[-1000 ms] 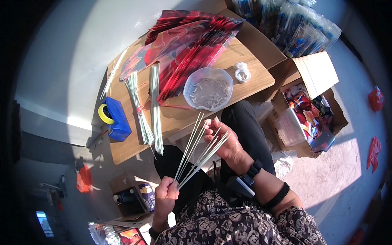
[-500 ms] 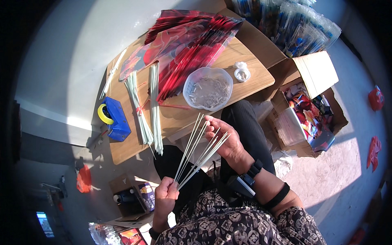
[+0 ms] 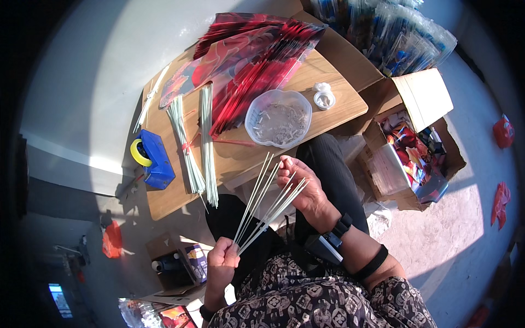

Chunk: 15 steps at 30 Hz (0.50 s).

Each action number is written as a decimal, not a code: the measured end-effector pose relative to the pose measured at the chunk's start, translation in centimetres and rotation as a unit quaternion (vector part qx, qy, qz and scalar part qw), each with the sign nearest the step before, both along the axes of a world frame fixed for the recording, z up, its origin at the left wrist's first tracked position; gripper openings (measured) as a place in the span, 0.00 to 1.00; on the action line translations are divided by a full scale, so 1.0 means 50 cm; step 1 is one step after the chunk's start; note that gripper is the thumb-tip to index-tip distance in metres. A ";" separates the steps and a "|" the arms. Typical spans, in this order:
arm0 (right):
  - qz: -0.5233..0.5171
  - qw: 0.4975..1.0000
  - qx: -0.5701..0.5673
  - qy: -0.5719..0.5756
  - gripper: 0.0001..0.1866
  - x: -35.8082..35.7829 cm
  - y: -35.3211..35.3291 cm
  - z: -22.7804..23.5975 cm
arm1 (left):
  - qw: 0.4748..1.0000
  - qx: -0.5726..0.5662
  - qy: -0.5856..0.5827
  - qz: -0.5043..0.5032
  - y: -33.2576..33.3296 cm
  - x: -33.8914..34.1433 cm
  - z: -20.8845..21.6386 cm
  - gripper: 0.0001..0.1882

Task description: Assemble small components of a product, such as kite or toy parts, by hand.

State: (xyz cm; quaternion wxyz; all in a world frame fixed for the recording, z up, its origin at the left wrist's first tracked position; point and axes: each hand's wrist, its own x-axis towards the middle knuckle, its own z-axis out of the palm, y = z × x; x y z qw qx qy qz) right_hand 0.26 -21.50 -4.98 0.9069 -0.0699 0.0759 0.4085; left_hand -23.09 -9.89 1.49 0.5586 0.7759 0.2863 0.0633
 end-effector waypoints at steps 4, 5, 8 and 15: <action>0.005 1.000 -0.007 0.004 0.07 0.000 -0.001 0.000 | 1.000 0.011 0.001 -0.005 0.000 -0.001 -0.002 0.05; 0.006 1.000 -0.008 -0.001 0.08 0.000 0.000 0.000 | 1.000 0.011 0.001 -0.006 -0.001 0.000 0.000 0.05; 0.007 1.000 0.003 -0.010 0.08 0.001 0.000 -0.006 | 1.000 0.008 0.001 -0.006 -0.002 0.000 0.000 0.05; 0.000 1.000 0.000 -0.008 0.09 -0.002 0.001 0.001 | 1.000 0.014 0.003 -0.013 0.000 0.000 -0.004 0.05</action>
